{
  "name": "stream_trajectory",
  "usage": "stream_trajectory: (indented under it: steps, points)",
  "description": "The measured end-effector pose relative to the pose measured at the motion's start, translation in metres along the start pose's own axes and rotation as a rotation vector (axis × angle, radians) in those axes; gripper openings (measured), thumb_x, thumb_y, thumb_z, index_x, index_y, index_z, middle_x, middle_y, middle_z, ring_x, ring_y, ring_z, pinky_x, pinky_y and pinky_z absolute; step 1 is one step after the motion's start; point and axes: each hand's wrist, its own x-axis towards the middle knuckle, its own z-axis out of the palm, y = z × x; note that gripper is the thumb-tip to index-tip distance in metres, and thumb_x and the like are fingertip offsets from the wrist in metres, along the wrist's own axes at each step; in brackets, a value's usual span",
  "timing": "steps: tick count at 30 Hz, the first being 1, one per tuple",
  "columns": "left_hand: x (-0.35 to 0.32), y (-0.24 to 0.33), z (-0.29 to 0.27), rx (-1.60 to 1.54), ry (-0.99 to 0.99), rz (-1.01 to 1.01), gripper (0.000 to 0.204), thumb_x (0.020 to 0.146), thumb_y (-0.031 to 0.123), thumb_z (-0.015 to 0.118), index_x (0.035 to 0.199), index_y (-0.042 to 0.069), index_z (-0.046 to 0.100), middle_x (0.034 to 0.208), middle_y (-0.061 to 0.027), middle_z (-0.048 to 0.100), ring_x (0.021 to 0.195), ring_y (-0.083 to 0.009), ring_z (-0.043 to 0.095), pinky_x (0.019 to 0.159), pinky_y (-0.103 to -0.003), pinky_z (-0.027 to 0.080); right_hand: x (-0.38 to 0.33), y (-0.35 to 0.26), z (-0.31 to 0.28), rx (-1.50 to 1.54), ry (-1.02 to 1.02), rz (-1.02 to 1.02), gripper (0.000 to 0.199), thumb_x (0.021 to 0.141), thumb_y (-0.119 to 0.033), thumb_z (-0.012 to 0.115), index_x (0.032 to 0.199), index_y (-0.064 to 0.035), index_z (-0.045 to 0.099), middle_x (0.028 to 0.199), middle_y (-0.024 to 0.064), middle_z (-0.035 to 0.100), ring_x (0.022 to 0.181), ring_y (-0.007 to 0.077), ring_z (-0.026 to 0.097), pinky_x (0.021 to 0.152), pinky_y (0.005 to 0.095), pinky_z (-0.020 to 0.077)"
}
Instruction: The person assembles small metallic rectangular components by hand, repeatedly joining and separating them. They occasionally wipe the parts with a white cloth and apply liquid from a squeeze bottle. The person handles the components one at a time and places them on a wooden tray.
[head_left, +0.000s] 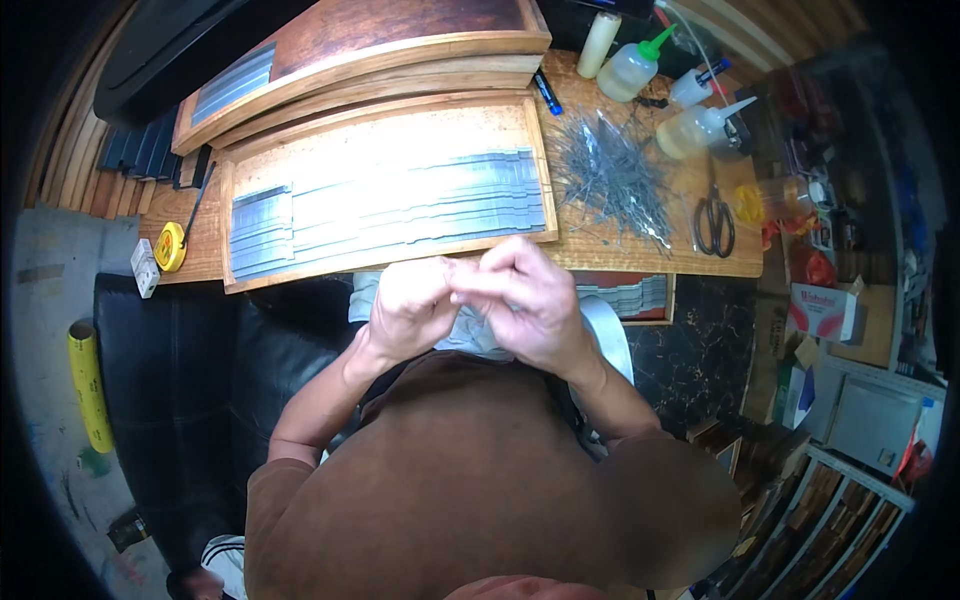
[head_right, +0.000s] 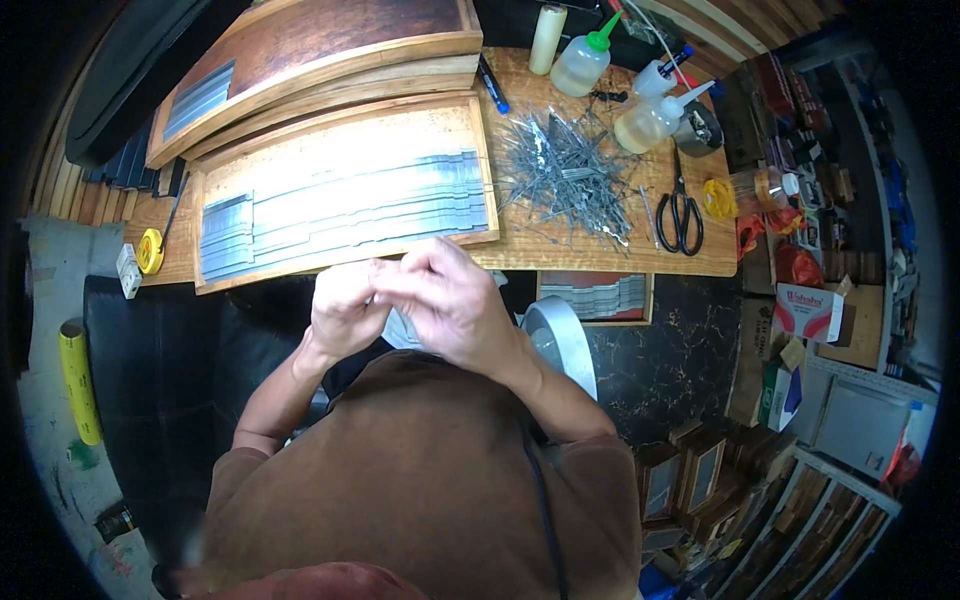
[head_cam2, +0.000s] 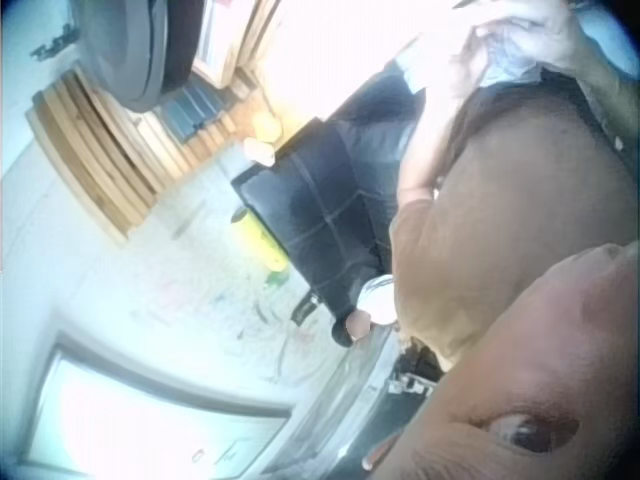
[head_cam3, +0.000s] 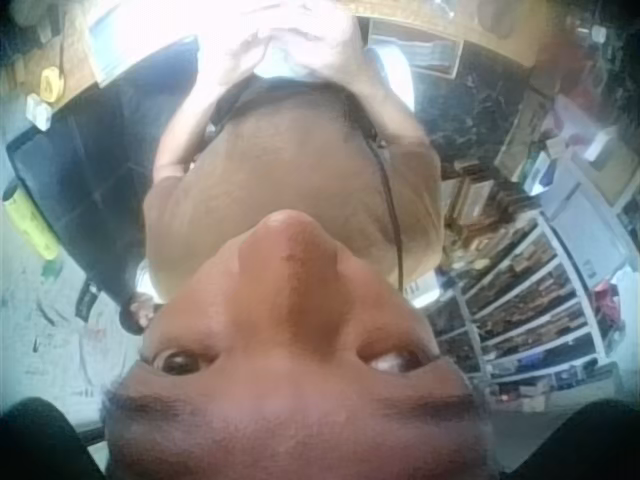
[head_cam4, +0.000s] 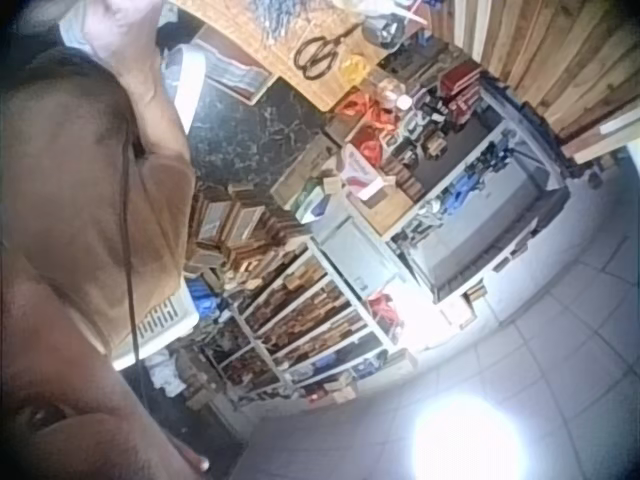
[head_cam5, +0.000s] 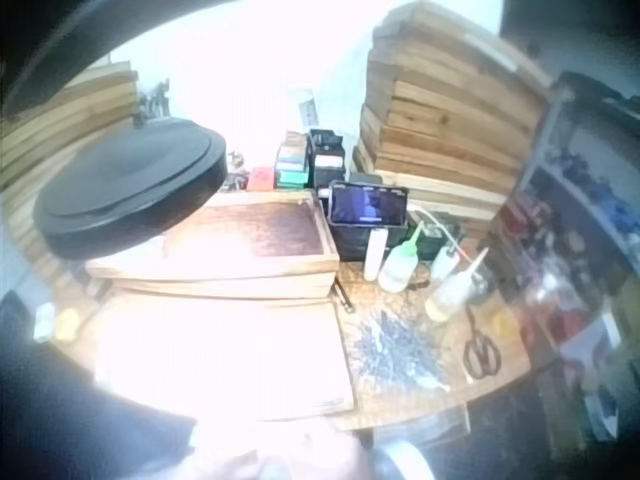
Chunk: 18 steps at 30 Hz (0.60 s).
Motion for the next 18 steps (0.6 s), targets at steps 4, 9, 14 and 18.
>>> stream_trajectory:
  steps: [4,9,14,18]
  points:
    - [-0.001,-0.01,0.004,-0.091,-0.01,-0.161,0.014,0.082,-0.008,0.073,0.092,0.001,0.071,0.069,-0.0119,0.061,0.059,-0.0272,0.061,0.057,-0.035,0.048,0.003,0.017,0.0,0.041,-0.02,0.094,0.024,0.082,0.003,0.081,0.104,-0.0039,0.081,0.091,0.0072,0.068,0.087,0.0221,0.065,0.075,0.0339,0.053]
    - [0.001,-0.007,0.002,-0.122,-0.057,-0.245,0.018,0.085,-0.007,0.072,0.101,0.003,0.076,0.07,-0.0114,0.062,0.059,-0.0244,0.06,0.059,-0.033,0.048,0.001,0.02,0.003,0.048,0.023,0.104,0.024,0.081,0.004,0.082,0.104,-0.0041,0.082,0.091,0.0067,0.068,0.086,0.0219,0.064,0.076,0.0336,0.0522]
    - [-0.003,-0.013,0.003,-0.206,-0.08,-0.264,0.021,0.087,-0.007,0.071,0.104,0.003,0.076,0.073,-0.0104,0.065,0.063,-0.022,0.062,0.061,-0.032,0.049,0.0,0.022,0.001,0.019,0.029,0.072,0.025,0.079,0.003,0.083,0.103,-0.0051,0.082,0.09,0.0063,0.068,0.087,0.0227,0.063,0.076,0.0346,0.0521]
    - [-0.002,-0.007,0.005,-0.278,-0.022,-0.267,0.023,0.088,-0.006,0.073,0.108,0.002,0.077,0.082,-0.0085,0.073,0.069,-0.0159,0.066,0.066,-0.029,0.052,0.017,-0.008,-0.007,-0.216,0.01,0.01,0.016,0.08,-0.004,0.086,0.094,-0.0042,0.08,0.09,0.0062,0.068,0.086,0.024,0.063,0.078,0.0379,0.0523]
